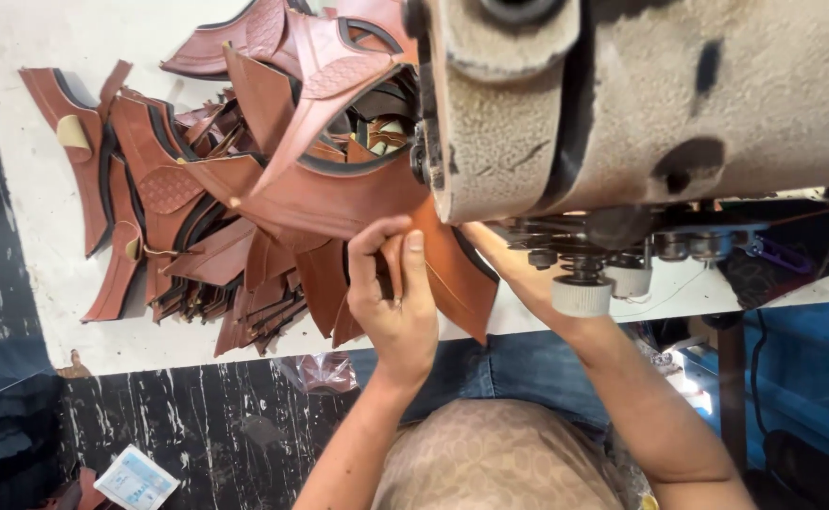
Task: Stitching together multiple leather components using a heavy-duty sewing machine to construct shoe uppers.
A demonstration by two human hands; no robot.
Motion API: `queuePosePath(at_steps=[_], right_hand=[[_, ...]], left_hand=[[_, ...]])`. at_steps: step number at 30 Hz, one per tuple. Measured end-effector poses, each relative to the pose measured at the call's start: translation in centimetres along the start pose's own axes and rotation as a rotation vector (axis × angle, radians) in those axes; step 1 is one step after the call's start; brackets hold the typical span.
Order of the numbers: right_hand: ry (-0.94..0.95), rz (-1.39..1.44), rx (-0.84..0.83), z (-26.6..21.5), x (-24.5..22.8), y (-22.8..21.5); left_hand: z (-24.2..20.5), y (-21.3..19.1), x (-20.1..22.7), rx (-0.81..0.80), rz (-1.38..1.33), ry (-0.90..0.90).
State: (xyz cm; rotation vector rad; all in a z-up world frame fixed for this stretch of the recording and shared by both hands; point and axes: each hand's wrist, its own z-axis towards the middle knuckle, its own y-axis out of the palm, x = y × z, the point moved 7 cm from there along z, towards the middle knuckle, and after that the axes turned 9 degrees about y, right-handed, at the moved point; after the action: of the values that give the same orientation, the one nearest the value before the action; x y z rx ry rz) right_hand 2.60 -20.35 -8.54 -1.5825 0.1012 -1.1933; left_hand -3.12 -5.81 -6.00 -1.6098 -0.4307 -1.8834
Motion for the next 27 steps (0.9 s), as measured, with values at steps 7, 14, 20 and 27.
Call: queuePosePath(at_steps=[7, 14, 20, 27], right_hand=[[-0.187, -0.469, 0.041, -0.2, -1.4, 2.8], [-0.18, -0.656, 0.106, -1.1, -2.1, 3.7], [-0.135, -0.747, 0.395, -2.8, -1.8, 2.8], [-0.603, -2.613, 0.234, -15.6, -6.2, 31.5]], left_hand=[[-4.1, 2.4, 0.2, -0.17, -0.184, 0.029], [-4.8, 2.5, -0.4, -0.175, -0.235, -0.122], [-1.9, 2.0, 0.4, -0.209, -0.121, -0.061], [1.5, 1.0, 1.1, -0.286, -0.015, -0.023]])
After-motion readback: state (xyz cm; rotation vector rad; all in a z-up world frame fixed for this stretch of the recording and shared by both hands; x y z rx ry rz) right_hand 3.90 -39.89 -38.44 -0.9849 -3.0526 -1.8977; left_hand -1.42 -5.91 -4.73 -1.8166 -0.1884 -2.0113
